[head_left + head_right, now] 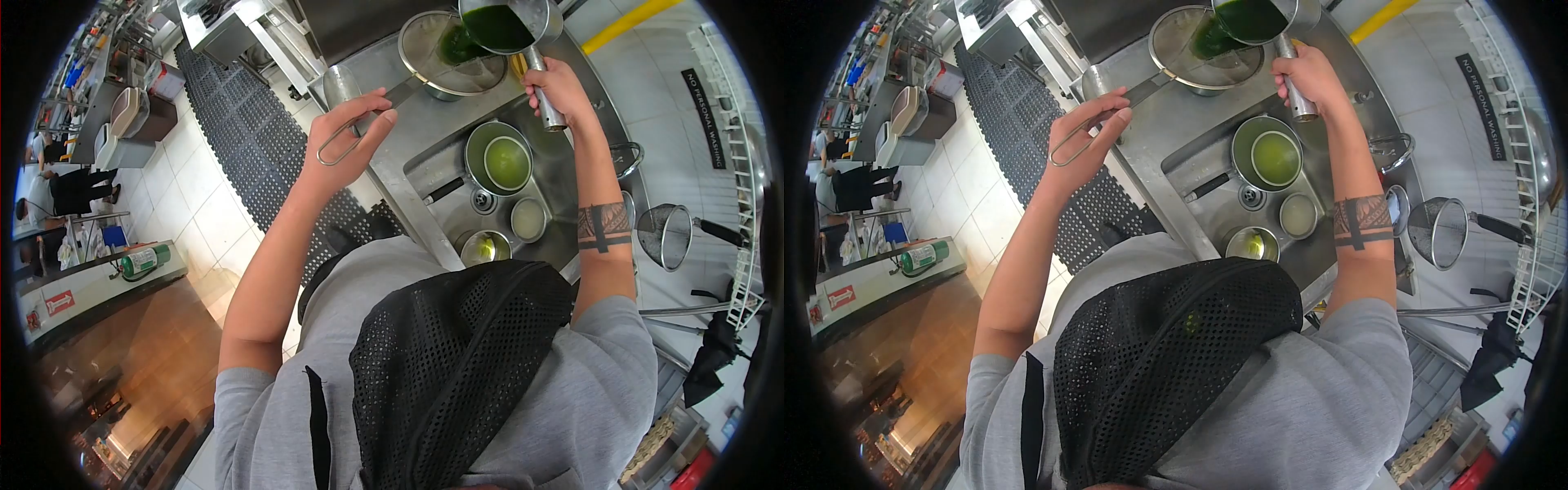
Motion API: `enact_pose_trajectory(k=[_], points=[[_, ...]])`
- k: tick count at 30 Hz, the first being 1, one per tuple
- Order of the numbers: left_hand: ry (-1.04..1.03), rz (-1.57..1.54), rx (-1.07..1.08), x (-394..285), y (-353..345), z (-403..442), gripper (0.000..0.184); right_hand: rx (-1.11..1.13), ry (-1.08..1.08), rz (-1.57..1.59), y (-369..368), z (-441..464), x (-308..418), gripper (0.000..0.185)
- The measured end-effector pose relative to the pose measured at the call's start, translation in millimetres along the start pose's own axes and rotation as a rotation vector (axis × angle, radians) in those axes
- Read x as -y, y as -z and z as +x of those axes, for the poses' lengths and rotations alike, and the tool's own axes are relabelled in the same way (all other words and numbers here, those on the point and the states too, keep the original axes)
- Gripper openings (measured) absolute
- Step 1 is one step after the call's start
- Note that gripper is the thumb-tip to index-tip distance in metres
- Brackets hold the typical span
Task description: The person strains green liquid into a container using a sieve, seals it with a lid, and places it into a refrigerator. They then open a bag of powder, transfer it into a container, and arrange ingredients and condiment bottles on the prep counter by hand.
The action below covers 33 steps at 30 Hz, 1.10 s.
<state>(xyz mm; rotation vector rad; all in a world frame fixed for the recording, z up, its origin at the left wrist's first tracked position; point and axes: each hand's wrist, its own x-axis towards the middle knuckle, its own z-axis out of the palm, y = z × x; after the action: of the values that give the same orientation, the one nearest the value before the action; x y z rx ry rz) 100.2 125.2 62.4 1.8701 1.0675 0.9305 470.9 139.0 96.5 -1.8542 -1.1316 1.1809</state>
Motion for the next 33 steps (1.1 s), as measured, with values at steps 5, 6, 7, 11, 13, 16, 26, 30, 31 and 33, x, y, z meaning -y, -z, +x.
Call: enact_pose_trajectory(k=[5,6,7,11,13,16,26,30,31,33], points=[[0.003,0.010,0.003,-2,0,-1,0.026,-0.027,-0.007,-0.001,1,0,1,0.015],[0.017,-0.017,-0.015,-2,-1,-1,0.026,-0.029,-0.006,-0.002,1,-1,1,0.015],[0.031,-0.044,-0.032,-2,-1,-1,0.026,-0.030,-0.005,-0.003,2,-1,2,0.015],[0.013,0.004,0.004,0,0,-3,0.025,-0.018,-0.015,-0.005,4,0,1,0.017],[0.026,0.001,0.016,-1,1,-4,0.025,-0.038,-0.010,-0.031,3,-3,4,0.017],[0.002,-0.030,0.010,3,-1,-5,0.026,-0.034,-0.010,-0.033,3,-4,5,0.016],[0.008,-0.114,-0.044,8,-5,-7,0.024,-0.054,-0.013,-0.045,4,-1,3,0.015],[0.015,-0.118,-0.038,8,-5,-8,0.024,-0.055,0.007,-0.045,4,-1,2,0.016],[0.017,-0.112,-0.037,7,-5,-8,0.024,-0.057,0.012,-0.044,4,-1,2,0.017],[0.026,-0.125,-0.035,8,-5,-8,0.024,-0.061,0.006,-0.049,3,-2,4,0.017]])
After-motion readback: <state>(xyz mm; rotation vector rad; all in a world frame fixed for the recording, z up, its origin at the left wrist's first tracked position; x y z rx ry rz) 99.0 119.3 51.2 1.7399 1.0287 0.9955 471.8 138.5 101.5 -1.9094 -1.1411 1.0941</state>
